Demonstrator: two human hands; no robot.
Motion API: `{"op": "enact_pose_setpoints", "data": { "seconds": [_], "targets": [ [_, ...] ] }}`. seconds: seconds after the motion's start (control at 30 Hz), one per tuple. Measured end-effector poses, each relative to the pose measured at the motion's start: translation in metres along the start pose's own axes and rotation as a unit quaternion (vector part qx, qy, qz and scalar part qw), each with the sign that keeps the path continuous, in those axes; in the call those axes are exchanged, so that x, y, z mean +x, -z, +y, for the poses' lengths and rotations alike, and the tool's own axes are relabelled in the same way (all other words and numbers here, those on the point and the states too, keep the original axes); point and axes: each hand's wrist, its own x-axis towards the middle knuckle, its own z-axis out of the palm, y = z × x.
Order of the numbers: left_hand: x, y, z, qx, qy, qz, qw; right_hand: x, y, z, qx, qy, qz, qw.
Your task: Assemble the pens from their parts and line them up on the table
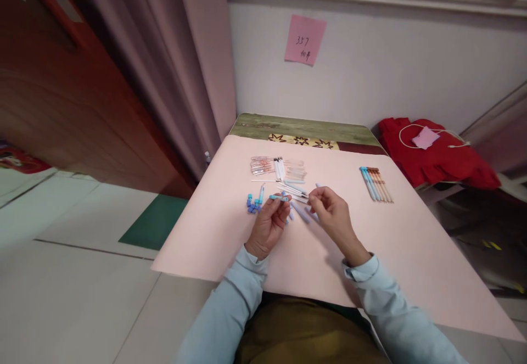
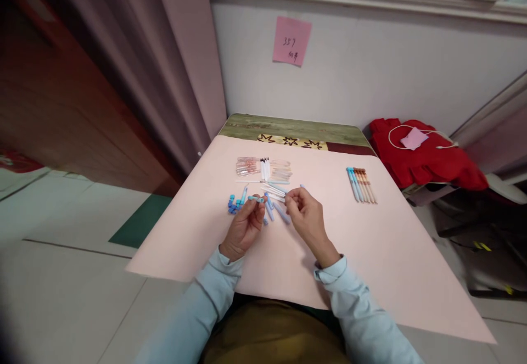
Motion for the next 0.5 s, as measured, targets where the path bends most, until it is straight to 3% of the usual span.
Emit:
{"op": "enact_pose_setpoints", "data": {
  "seconds": [0.07, 0.17, 0.5],
  "targets": [
    [-0.001, -0.001, -0.001, 0.005, 0.010, -0.006, 1.000, -0.004, -0.005, -0.015, 0.118, -0.030, -0.012, 0.992],
    [-0.002, -0.001, -0.003, 0.004, 0.017, -0.013, 1.000, -0.010, -0.014, -0.030, 0.193, -0.044, -0.031, 0.980],
    [-0.003, 0.002, -0.008, -0.024, 0.027, -0.063, 0.997, -0.013, -0.021, -0.020, 0.036, 0.076, -0.008, 0.996]
  ]
}}
